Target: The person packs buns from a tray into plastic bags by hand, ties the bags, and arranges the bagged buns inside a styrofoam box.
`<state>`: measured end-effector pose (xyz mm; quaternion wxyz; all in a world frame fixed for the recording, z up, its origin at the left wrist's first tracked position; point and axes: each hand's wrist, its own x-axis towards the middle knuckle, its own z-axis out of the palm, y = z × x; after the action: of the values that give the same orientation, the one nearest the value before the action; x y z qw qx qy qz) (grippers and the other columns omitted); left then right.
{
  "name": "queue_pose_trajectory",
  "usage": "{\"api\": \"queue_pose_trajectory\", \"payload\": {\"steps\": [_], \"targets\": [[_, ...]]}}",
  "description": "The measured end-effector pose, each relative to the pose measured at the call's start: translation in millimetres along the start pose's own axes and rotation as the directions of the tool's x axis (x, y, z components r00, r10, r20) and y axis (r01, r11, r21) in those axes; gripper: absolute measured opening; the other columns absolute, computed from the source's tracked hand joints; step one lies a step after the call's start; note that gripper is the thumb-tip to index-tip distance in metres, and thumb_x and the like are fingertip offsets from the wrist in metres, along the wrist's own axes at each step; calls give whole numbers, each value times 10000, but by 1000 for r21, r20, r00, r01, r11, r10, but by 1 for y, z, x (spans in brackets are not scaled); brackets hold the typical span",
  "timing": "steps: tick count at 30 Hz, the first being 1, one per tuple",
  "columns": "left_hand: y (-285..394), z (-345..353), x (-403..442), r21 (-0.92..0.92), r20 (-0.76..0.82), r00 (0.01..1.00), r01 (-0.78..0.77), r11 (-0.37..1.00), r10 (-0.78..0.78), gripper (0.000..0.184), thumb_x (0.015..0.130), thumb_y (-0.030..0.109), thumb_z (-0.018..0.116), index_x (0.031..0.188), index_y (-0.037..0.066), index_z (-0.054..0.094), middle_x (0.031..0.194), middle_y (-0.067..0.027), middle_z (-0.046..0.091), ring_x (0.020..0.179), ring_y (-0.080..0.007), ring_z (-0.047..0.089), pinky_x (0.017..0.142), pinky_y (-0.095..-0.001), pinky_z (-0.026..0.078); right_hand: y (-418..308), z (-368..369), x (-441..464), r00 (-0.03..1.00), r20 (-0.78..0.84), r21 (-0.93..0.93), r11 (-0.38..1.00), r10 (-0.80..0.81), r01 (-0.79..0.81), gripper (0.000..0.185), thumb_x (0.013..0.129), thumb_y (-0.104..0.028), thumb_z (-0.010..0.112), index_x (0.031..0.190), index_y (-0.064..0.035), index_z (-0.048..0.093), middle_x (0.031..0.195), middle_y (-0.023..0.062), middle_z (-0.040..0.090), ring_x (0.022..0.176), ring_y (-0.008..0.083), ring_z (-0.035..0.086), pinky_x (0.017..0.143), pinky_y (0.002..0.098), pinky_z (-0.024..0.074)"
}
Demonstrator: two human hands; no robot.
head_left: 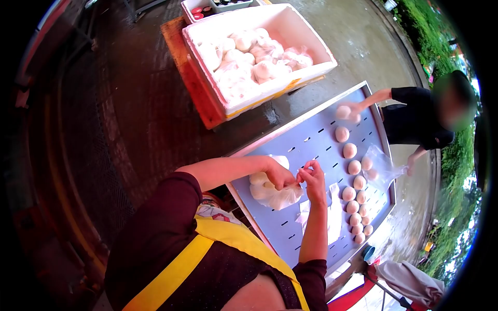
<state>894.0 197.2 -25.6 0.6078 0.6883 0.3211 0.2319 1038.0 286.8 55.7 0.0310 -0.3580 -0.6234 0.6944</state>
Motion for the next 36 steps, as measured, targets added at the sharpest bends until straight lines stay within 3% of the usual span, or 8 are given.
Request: {"api": "queue_pose_trajectory", "payload": {"steps": [9, 10, 13, 16, 21, 29, 33, 36], "targets": [[16, 6, 8, -246, -422, 857, 207, 947, -296, 543, 946, 501, 498, 872, -12, 657, 740, -111, 621, 735, -221, 590, 696, -358, 459, 11, -1, -26, 914, -247, -500, 850, -322, 164, 377, 787, -113, 749, 1037, -39, 477, 897, 83, 614, 771, 143, 610, 651, 266, 499], [9, 4, 9, -256, -422, 850, 221, 941, -314, 545, 950, 503, 481, 839, 0, 661, 685, -87, 612, 658, -200, 585, 631, -345, 460, 7, 2, -36, 952, -251, -470, 882, -174, 37, 464, 736, -106, 796, 1075, -40, 487, 996, 79, 594, 895, 151, 597, 665, 267, 515], [-3, 6, 14, -299, -395, 877, 159, 941, -273, 557, 951, 526, 482, 801, 23, 667, 669, -47, 614, 630, -141, 572, 605, -297, 449, 17, 12, -43, 896, -173, -696, 695, -408, 182, 390, 757, -89, 770, 1067, -30, 541, 897, 57, 610, 735, 164, 580, 630, 268, 497], [-2, 2, 12, -347, -380, 878, 157, 924, -292, 513, 948, 479, 521, 760, 16, 638, 645, -45, 619, 556, -128, 559, 553, -287, 443, 33, -3, -39, 963, -195, -513, 856, -185, 60, 224, 794, -74, 729, 959, -11, 592, 779, 57, 601, 639, 177, 550, 603, 269, 470], [-8, 6, 6, -618, -480, 752, 77, 783, -452, 421, 933, 387, 560, 770, 10, 654, 627, -72, 641, 480, -119, 521, 488, -272, 426, 23, 2, -43, 900, -184, -659, 729, -395, 186, 90, 832, -30, 663, 881, 2, 595, 737, 80, 584, 623, 179, 544, 565, 288, 442], [4, -1, 1, -441, -549, 749, 118, 890, -371, 389, 924, 387, 569, 815, 28, 672, 644, -53, 645, 523, -116, 560, 528, -265, 450, 29, 9, -13, 788, -65, -714, 580, -613, 393, 96, 819, -29, 671, 845, -1, 583, 722, 110, 543, 629, 226, 545, 578, 298, 434], [-12, 2, -5, -538, -626, 695, -55, 841, -355, 240, 879, 251, 645, 810, 23, 672, 662, -65, 649, 578, -118, 582, 564, -278, 467, 25, 10, -30, 897, 58, -679, 642, -437, 356, 64, 833, -42, 658, 894, -48, 639, 756, 113, 596, 676, 278, 604, 606, 355, 458], [0, 13, -5, -125, -681, 726, 17, 992, -98, 72, 817, 87, 631, 872, 42, 623, 792, -73, 638, 694, -178, 617, 618, -316, 494, 34, 1, -4, 942, -149, -305, 920, -300, 245, 72, 885, -69, 606, 922, -12, 630, 861, 71, 647, 800, 173, 613, 715, 304, 478]]}}
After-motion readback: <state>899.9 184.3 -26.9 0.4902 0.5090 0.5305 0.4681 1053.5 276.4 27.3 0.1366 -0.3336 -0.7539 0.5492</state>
